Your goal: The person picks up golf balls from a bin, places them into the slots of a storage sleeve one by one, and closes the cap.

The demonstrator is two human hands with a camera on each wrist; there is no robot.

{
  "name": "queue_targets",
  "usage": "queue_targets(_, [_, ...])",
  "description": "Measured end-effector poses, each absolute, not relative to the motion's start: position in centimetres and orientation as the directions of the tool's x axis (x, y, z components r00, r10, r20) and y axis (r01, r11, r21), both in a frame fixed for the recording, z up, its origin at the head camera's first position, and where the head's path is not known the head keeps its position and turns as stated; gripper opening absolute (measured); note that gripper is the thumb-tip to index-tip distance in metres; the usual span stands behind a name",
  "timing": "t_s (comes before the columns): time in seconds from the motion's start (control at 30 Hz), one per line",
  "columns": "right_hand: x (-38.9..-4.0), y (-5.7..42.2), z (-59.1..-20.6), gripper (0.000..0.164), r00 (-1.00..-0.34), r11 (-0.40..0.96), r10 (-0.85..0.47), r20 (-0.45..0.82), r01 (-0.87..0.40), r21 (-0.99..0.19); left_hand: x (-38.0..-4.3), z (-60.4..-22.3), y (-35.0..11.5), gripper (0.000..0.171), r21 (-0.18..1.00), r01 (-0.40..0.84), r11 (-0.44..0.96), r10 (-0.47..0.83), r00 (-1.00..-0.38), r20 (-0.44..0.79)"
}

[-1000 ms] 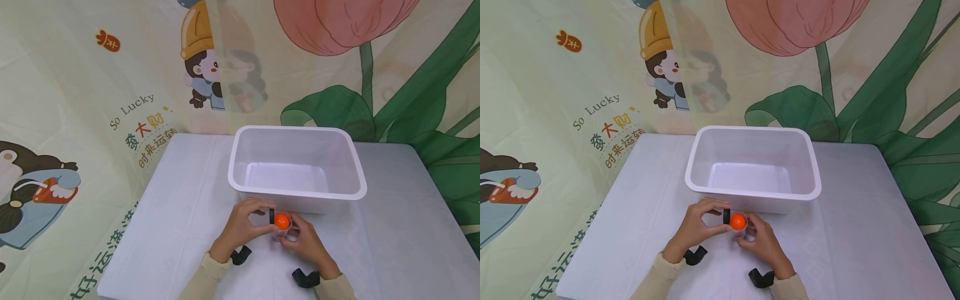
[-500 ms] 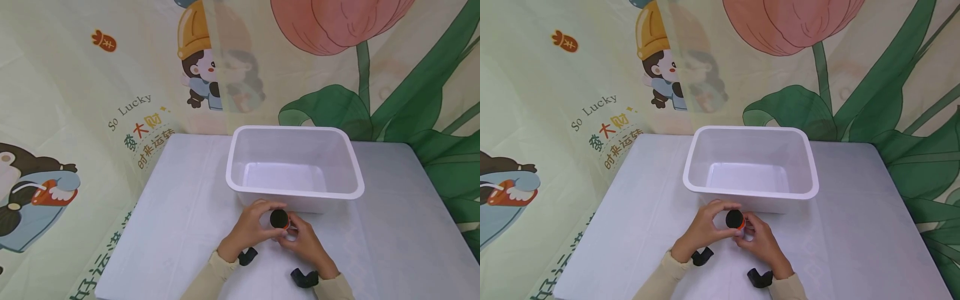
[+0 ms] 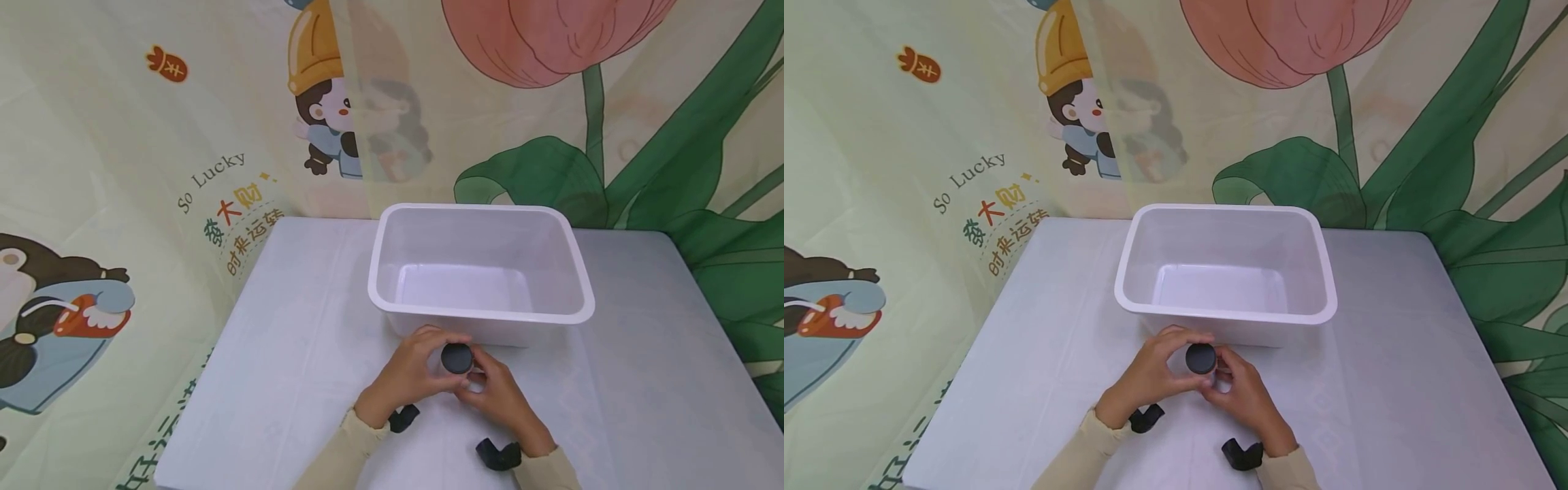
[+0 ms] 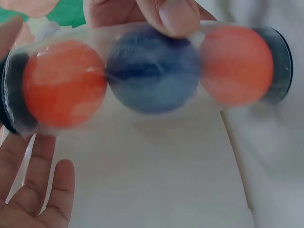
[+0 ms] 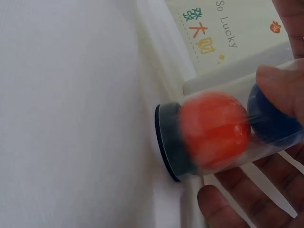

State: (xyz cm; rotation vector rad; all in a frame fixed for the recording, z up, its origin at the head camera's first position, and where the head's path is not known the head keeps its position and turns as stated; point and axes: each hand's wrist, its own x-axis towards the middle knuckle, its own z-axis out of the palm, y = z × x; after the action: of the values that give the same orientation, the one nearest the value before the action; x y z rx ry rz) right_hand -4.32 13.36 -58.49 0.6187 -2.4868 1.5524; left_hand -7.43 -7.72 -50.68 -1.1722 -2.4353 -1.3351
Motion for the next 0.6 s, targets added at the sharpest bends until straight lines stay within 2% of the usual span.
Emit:
queue_targets(0.1, [-4.2,13.7,-57.8,0.058,-0.902,0.47,-0.284,0.325,-0.426,-0.773,-7.3,-50.8,-8.2,0.066,0.641,0.707,0.299,0.569,-0.671,0.475])
queue_targets(0.17, [-4.2,14.1,-56.9,0.063,-0.9,0.516,-0.301,0.316,-0.432,-0.74,-7.3,-51.0,-8.5,0.062,0.617,0.739,0.272,0.554,-0.644,0.527])
queue_targets(0.3, [-3.9,15.0,-54.6,0.077,-0.888,0.545,-0.325,0.326,-0.458,-0.703,-7.2,-51.5,-8.9,0.041,0.538,0.819,0.201,0.487,-0.56,0.67])
queue_targets(0.4, [-3.7,15.4,-53.0,0.077,-0.851,0.539,-0.323,0.414,-0.525,-0.659,-7.3,-51.8,-8.9,0.029,0.479,0.86,0.175,0.44,-0.503,0.743])
queue_targets(0.47, [-3.6,15.3,-52.4,0.066,-0.81,0.521,-0.302,0.502,-0.581,-0.625,-7.5,-52.0,-8.9,0.026,0.456,0.873,0.172,0.428,-0.483,0.764])
queue_targets(0.6, [-4.0,14.5,-52.0,0.026,-0.711,0.458,-0.265,0.651,-0.687,-0.564,-7.7,-52.5,-8.6,0.028,0.429,0.885,0.179,0.431,-0.462,0.775])
